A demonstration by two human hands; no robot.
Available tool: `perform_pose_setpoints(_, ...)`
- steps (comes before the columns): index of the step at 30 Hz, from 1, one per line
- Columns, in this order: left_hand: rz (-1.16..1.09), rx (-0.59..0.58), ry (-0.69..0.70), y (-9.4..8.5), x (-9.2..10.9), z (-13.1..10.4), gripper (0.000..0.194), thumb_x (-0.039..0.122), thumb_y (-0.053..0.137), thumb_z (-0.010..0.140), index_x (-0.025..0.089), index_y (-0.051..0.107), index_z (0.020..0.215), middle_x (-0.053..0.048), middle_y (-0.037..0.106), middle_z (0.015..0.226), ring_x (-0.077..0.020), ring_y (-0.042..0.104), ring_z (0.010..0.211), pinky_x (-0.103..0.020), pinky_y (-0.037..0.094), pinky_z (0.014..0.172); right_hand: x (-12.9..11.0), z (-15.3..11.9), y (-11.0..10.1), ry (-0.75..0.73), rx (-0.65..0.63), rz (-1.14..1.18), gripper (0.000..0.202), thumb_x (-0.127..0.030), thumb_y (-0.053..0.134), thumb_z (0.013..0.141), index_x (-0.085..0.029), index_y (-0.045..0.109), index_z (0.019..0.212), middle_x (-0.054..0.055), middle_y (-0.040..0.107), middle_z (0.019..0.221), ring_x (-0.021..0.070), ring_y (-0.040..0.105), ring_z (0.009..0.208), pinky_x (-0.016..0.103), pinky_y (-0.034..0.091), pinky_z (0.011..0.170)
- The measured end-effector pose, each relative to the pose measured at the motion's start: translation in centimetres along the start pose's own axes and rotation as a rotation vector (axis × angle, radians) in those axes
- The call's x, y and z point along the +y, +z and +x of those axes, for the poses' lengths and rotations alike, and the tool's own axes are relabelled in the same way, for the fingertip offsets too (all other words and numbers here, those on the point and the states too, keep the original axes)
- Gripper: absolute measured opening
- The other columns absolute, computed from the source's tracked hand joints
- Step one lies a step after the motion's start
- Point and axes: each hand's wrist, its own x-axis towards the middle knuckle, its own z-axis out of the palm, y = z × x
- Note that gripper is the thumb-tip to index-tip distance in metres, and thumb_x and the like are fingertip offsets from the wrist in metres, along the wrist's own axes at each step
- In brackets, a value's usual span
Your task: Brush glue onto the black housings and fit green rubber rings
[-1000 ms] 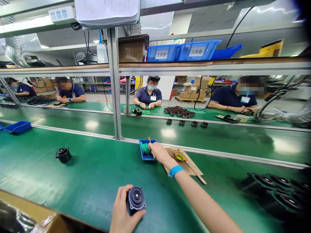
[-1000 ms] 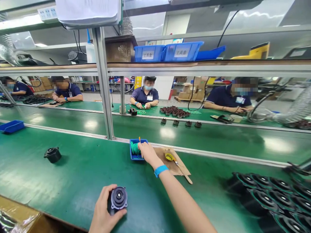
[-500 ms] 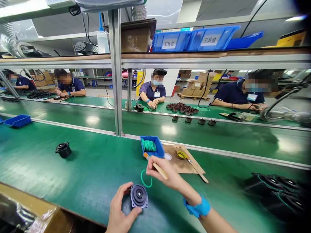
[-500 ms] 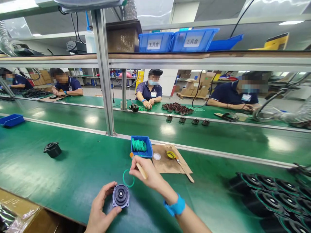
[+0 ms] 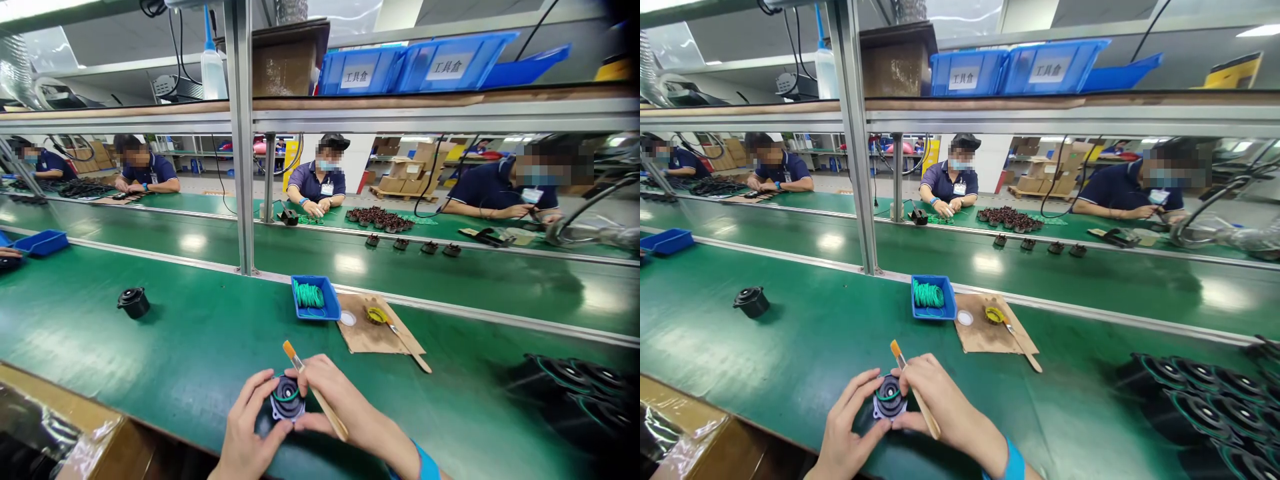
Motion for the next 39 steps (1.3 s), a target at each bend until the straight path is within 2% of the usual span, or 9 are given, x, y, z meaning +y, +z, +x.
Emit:
perform_pose_setpoints(6,0.087,0.087,0.102,0.1,0.0,-0.2,0.039,0.034,0.066,0.089,0.021,0.061,0.125,-0.012,0.071,0.121,-0.0232,0.071,0.106,-0.029,0.060,0.091,0.3,-1.4,2.0,-0.233,0.232,-0.227,0.023,-0.039,0.062,0.093,-0.022,0.051,0.083,0.006,0.073,0.087,0.0203,0.068,0.089,0.034,0.049,0.077)
perform_pose_setpoints(18,0.057,0.108,0.131,0.5,0.3,-0.3,0.013,0.022,0.060,0.092,0.018,0.067,0.103,-0.015,0.072,0.114,-0.0226,0.073,0.101,-0.028,0.062,0.085,-0.5,-2.6,3.8,-0.318,0.487,-0.367,0.021,-0.018,0.056,0.097,-0.021,0.052,0.077,0.007,0.076,0.082,0.0194,0.072,0.077,0.035,0.051,0.067)
perform_pose_setpoints(24,0.057,0.133,0.211,1.7,0.3,-1.2,0.026,0.004,0.050,0.093,0.020,0.065,0.107,-0.016,0.065,0.126,-0.0206,0.070,0.109,-0.029,0.061,0.088,-0.8,-2.8,4.6,-0.378,0.497,-0.403,0.015,-0.006,0.057,0.092,-0.017,0.061,0.084,0.003,0.070,0.065,0.0175,0.068,0.065,0.033,0.053,0.061)
perform_pose_setpoints(27,0.011,0.142,0.250,2.1,0.0,-1.6,0.035,0.002,0.048,0.092,0.021,0.061,0.118,-0.016,0.060,0.131,-0.0231,0.065,0.117,-0.030,0.061,0.089,-0.6,-2.9,4.9,-0.416,0.481,-0.385,0.016,-0.004,0.055,0.092,-0.016,0.063,0.085,0.005,0.072,0.069,0.0185,0.069,0.071,0.032,0.054,0.062)
perform_pose_setpoints(30,-0.019,0.165,0.209,2.0,-0.1,-1.6,0.027,0.005,0.052,0.092,0.021,0.066,0.108,-0.013,0.061,0.129,-0.0224,0.068,0.112,-0.029,0.062,0.087,-0.1,-3.1,4.8,-0.434,0.450,-0.261,0.016,-0.006,0.055,0.092,-0.018,0.062,0.086,0.005,0.073,0.075,0.0180,0.070,0.074,0.031,0.055,0.064)
perform_pose_setpoints(33,-0.044,0.218,0.071,1.7,-0.2,-1.3,0.011,0.018,0.064,0.089,0.022,0.068,0.099,-0.009,0.066,0.116,-0.0210,0.073,0.098,-0.030,0.063,0.085,1.2,-3.0,2.8,-0.207,0.529,-0.034,0.009,-0.017,0.059,0.093,-0.022,0.060,0.085,0.005,0.074,0.083,0.0170,0.070,0.075,0.030,0.057,0.070)
perform_pose_setpoints(35,-0.076,0.214,-0.048,1.6,-0.4,-1.2,0.027,0.028,0.069,0.086,0.020,0.064,0.111,-0.011,0.066,0.116,-0.0231,0.073,0.099,-0.031,0.063,0.083,2.8,-2.8,-0.1,0.097,0.655,0.023,0.012,-0.032,0.056,0.095,-0.022,0.062,0.091,0.006,0.074,0.084,0.0179,0.070,0.076,0.029,0.057,0.070)
perform_pose_setpoints(37,-0.088,0.160,-0.144,1.8,-0.8,-1.4,0.046,0.034,0.069,0.086,0.019,0.057,0.127,-0.014,0.064,0.124,-0.0254,0.071,0.105,-0.033,0.063,0.084,5.1,-2.5,-3.7,0.365,0.802,-0.022,0.035,-0.049,0.046,0.097,-0.019,0.065,0.099,0.007,0.073,0.078,0.0185,0.068,0.069,0.029,0.055,0.064)
perform_pose_setpoints(39,-0.062,0.093,-0.176,2.0,-1.4,-1.7,0.054,0.039,0.066,0.087,0.020,0.052,0.135,-0.014,0.064,0.128,-0.0263,0.070,0.108,-0.036,0.061,0.089,7.8,-2.5,-7.4,0.481,0.880,-0.093,0.053,-0.057,0.036,0.097,-0.015,0.067,0.103,0.007,0.070,0.070,0.0188,0.065,0.064,0.029,0.052,0.060)
